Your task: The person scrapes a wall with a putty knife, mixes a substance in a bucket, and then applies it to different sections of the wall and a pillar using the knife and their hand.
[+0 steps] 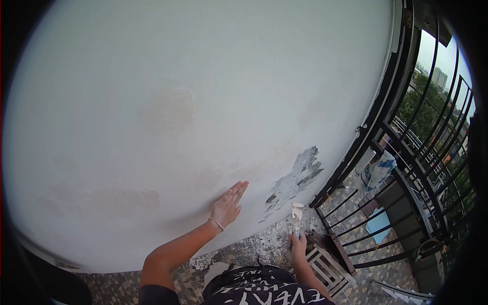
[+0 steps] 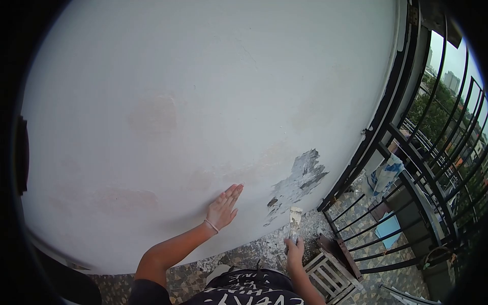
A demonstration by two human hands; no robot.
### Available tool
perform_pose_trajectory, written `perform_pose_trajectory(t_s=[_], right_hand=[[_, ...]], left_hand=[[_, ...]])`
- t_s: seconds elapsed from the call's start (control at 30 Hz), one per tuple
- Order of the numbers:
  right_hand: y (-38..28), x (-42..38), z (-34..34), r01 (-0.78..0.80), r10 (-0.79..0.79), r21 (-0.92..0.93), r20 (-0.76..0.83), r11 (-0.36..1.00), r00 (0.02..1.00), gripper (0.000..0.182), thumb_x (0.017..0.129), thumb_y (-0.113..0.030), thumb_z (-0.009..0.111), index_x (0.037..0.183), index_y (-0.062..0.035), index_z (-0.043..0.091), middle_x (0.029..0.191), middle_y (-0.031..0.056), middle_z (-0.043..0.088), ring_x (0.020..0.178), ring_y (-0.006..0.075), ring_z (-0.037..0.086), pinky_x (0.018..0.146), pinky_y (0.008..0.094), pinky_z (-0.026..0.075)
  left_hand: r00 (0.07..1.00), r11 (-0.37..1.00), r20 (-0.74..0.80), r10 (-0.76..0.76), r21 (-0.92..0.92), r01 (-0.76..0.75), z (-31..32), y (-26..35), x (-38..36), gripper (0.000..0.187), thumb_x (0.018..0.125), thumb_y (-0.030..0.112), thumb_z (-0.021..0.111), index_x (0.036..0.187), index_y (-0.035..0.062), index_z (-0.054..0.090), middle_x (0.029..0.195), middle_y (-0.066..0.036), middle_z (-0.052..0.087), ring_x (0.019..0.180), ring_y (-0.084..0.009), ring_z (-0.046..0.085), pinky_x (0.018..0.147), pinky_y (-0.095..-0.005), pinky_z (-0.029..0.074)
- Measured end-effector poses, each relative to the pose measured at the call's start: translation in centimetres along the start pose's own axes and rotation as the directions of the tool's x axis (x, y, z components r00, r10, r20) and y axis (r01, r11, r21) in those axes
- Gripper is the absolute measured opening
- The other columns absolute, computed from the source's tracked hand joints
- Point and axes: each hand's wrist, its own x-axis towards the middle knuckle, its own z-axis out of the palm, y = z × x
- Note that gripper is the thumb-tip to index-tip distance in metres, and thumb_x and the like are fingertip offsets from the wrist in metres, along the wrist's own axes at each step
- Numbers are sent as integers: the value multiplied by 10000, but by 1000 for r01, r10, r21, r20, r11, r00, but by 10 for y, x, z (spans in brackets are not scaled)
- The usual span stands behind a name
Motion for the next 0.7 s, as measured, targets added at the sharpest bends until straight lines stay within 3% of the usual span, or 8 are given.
perform_pose_trajectory(t_s=[0.13,0.23,0.33,0.43,0.53,0.63,0.7], right_hand=[[1,-6,-11,-26,26,0,-22,1000,999,151,796,-78,625,933,-89,562,735,-42,504,615,70,443,557,248,341],[12,-2,-22,22,-21,33,-56,999,998,135,797,-71,616,920,-87,562,747,-38,510,621,71,445,564,246,342],[11,-4,-28,64,-60,39,-100,997,993,124,794,-64,617,901,-89,559,744,-35,509,615,75,447,567,249,343],[4,-10,-34,11,-6,50,-102,999,995,122,793,-59,615,895,-90,555,739,-34,507,611,78,447,568,253,343],[23,0,-43,65,-62,26,-107,998,992,126,792,-56,615,895,-91,552,740,-35,504,610,78,444,565,255,342],[18,-6,-37,37,-31,54,-108,998,994,140,794,-29,610,904,-66,529,787,-25,496,691,92,441,638,266,346],[14,-9,-32,34,-28,66,-90,997,995,136,794,-13,603,888,-68,521,799,-26,491,721,93,439,663,267,347]], left_hand=[[985,989,-99,-143,18,145,-3,-4,14,806,915,534,426,1572,181,121,1635,-3,121,1513,-171,-3,1175,-487,-114],[978,965,-175,-110,217,148,12,3,15,801,912,527,439,1571,190,132,1634,-1,134,1513,-170,3,1172,-495,-110],[965,946,-204,-165,245,214,12,8,17,821,897,535,457,1570,186,141,1636,9,128,1513,-165,5,1170,-502,-99],[971,960,-197,-136,215,178,3,11,22,818,897,518,454,1570,179,137,1636,18,125,1513,-160,3,1168,-502,-97],[990,984,-67,-120,125,128,-20,-5,27,792,911,490,436,1573,197,114,1637,35,109,1511,-154,27,1168,-512,-86],[983,947,-163,-87,293,133,-4,-19,38,766,924,457,427,1574,235,87,1636,50,103,1505,-153,59,1170,-525,-80],[987,987,-153,-53,142,75,-13,-26,35,756,929,450,422,1573,257,75,1634,61,100,1500,-151,77,1179,-511,-71]])
